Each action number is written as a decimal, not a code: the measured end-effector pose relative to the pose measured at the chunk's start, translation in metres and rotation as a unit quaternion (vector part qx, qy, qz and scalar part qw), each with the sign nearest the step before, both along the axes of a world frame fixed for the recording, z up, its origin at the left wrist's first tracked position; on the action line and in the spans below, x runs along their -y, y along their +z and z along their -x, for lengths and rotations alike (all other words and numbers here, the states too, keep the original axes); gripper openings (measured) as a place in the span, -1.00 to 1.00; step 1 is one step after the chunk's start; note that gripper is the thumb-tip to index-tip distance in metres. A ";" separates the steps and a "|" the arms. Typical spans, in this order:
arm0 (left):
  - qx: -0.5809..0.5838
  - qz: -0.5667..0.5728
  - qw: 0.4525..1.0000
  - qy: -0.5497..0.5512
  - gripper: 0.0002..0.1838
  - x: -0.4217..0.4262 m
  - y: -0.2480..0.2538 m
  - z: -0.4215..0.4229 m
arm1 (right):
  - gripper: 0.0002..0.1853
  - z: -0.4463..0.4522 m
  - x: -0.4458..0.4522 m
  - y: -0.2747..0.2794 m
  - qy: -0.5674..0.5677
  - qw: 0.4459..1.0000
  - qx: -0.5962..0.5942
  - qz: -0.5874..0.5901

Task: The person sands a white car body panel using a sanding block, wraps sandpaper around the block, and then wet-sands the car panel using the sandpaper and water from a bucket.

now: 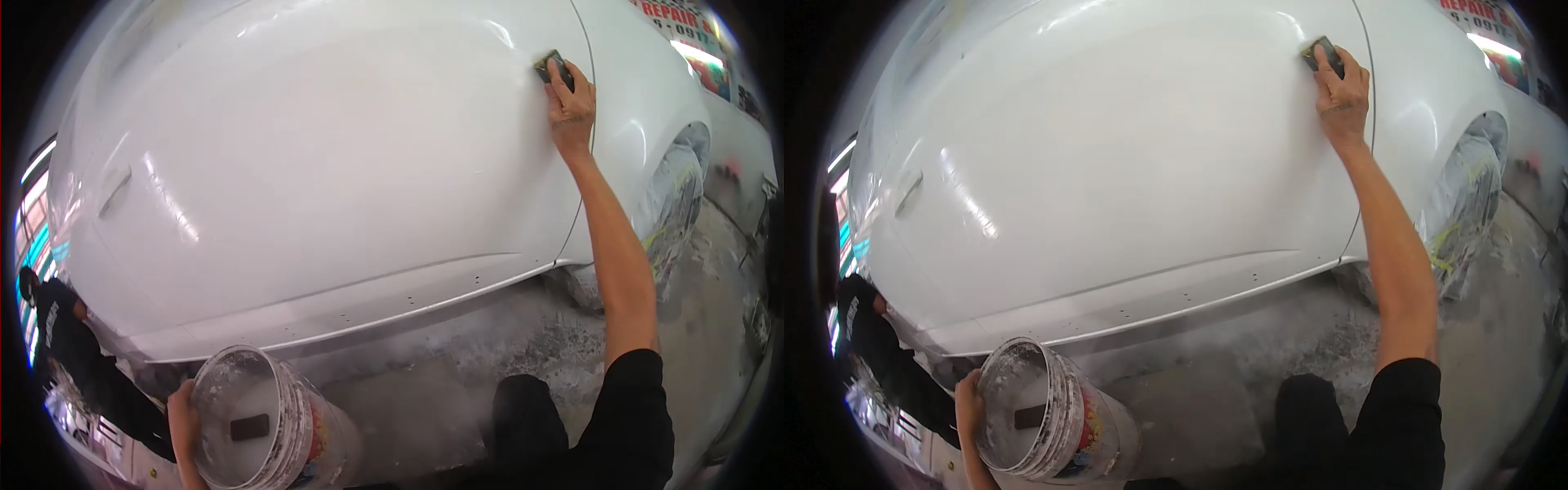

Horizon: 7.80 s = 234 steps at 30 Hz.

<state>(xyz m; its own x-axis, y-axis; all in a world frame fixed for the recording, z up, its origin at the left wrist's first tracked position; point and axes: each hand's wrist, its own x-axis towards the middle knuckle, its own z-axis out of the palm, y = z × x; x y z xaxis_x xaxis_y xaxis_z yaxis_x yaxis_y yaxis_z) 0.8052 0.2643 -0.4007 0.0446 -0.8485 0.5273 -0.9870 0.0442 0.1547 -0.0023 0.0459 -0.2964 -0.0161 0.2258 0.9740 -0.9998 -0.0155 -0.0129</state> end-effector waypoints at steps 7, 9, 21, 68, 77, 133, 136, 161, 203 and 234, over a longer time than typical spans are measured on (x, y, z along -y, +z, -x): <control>0.000 -0.018 1.000 0.018 -0.55 -0.005 0.008 0.010 | -0.57 -0.270 0.024 0.031 0.170 0.982 -0.075 0.045; 0.005 -0.038 0.999 0.018 -0.55 0.000 0.003 -0.005 | -0.65 -0.237 0.025 0.031 0.167 0.973 -0.147 0.055; 0.010 -0.055 0.998 -0.013 -0.53 0.008 -0.008 -0.038 | -0.61 -0.236 0.027 0.025 0.146 0.986 -0.065 0.053; 0.038 -0.056 0.997 0.027 -0.48 0.007 -0.022 -0.046 | -0.85 0.049 0.031 0.051 0.028 0.995 -0.066 0.072; 0.044 -0.078 0.996 0.016 -0.50 0.015 -0.015 -0.052 | -0.78 -0.157 -0.007 0.059 0.147 0.979 -0.133 0.036; 0.074 0.009 0.996 -0.046 -0.57 0.038 -0.045 -0.133 | -0.55 0.003 -0.009 -0.105 0.051 0.996 0.062 0.033; 0.067 -0.023 0.998 -0.003 -0.55 0.027 -0.032 -0.089 | -0.54 0.036 0.002 -0.008 0.015 0.996 0.065 0.055; 0.036 -0.064 0.997 0.034 -0.28 0.009 -0.024 -0.045 | -0.52 0.032 -0.011 -0.073 0.067 0.991 0.092 0.064; 0.072 -0.051 0.996 0.013 -0.32 0.021 -0.035 -0.084 | -0.63 -0.037 -0.006 -0.107 0.066 0.996 -0.050 0.012; 0.013 -0.179 0.984 0.018 -0.18 0.024 -0.009 -0.048 | -0.59 0.004 0.004 -0.152 0.052 0.980 0.170 0.087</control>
<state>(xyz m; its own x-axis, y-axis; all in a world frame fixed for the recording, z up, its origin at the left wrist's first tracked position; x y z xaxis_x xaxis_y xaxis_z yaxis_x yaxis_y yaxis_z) 0.8535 0.2400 -0.4102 0.0684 -0.9782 0.1963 -0.9908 -0.0436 0.1283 -0.0067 0.0415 -0.4488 -0.3642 0.3679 0.8556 -0.9313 -0.1490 -0.3324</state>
